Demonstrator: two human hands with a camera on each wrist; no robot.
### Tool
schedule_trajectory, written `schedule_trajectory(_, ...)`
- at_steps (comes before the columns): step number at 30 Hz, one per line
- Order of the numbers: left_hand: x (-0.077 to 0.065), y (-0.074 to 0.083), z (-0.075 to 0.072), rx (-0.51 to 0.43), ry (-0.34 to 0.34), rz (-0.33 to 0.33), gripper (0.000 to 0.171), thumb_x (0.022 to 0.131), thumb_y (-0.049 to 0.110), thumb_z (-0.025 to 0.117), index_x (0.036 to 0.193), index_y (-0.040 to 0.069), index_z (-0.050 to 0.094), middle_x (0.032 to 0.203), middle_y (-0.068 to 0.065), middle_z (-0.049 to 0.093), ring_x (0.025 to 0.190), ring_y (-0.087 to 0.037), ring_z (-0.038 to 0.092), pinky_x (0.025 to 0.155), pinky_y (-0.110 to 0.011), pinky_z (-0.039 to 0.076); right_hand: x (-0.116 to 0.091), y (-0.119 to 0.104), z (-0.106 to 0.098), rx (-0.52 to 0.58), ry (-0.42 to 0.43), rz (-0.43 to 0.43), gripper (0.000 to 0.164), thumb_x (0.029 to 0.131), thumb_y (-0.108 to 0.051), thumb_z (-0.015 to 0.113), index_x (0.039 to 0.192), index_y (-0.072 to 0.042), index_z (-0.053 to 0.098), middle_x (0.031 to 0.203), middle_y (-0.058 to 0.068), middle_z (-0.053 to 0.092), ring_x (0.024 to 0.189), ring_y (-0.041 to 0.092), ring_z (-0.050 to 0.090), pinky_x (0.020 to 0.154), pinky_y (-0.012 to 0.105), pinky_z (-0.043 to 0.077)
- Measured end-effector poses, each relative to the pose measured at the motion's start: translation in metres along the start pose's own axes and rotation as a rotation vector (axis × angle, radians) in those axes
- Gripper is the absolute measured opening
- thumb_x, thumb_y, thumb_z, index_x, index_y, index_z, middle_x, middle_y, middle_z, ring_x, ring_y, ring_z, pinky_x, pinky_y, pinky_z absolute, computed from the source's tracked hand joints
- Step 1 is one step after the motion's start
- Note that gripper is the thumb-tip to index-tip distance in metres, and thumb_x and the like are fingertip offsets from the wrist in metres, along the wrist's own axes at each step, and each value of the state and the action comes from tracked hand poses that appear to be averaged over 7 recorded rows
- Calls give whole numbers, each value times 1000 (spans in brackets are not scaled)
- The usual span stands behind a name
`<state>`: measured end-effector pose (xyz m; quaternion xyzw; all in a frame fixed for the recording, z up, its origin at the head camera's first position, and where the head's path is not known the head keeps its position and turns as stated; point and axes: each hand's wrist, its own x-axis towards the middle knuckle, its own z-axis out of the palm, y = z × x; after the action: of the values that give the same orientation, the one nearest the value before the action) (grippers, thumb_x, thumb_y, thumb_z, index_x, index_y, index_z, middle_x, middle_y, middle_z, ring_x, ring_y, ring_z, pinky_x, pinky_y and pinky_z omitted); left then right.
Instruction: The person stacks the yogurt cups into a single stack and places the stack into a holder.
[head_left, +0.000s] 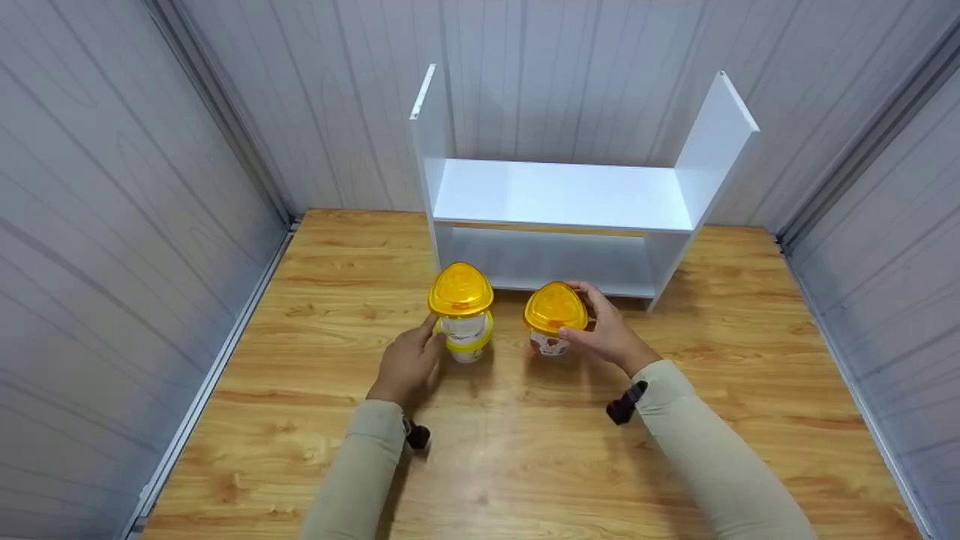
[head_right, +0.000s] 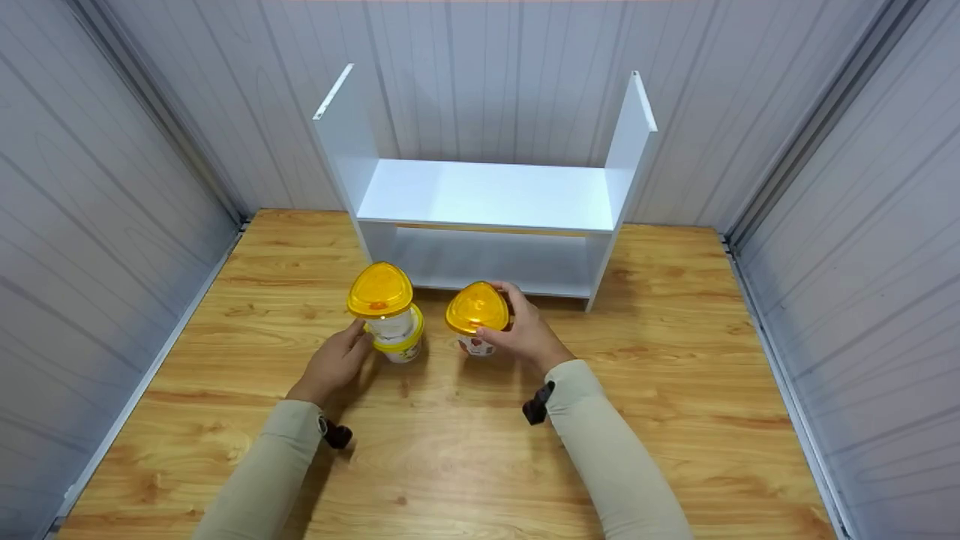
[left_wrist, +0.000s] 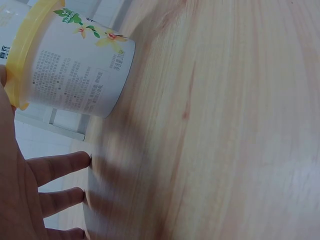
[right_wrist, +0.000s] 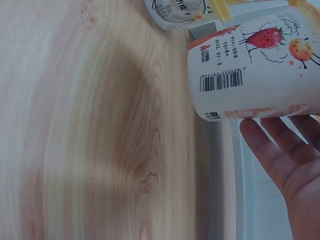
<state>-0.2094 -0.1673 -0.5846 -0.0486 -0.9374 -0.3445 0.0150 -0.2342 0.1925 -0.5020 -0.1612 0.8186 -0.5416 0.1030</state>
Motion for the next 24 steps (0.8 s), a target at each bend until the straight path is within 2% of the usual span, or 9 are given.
schedule_trajectory(7,1,-1,1,15,-9,-2,55,107,46,39,159,28,33,139,-12,61,126,-34,59,106,-53,45,6,9,-2,52,-5,-46,80,87,-16,81,153,-13,35,146,15,46,129,34,50,107,51,45)
schedule_trajectory(17,0,0,1,14,-9,-15,56,107,48,38,159,28,34,143,-11,58,130,-34,55,110,-53,41,7,-1,-4,34,-4,-68,80,87,-23,82,152,-14,36,145,13,48,130,32,51,108,51,45)
schedule_trajectory(24,0,0,1,20,-16,-25,55,107,49,37,159,29,33,144,-9,58,131,-33,55,111,-53,40,9,-8,-5,18,-5,-49,83,86,-29,83,152,-17,35,146,10,47,130,30,51,108,49,44)
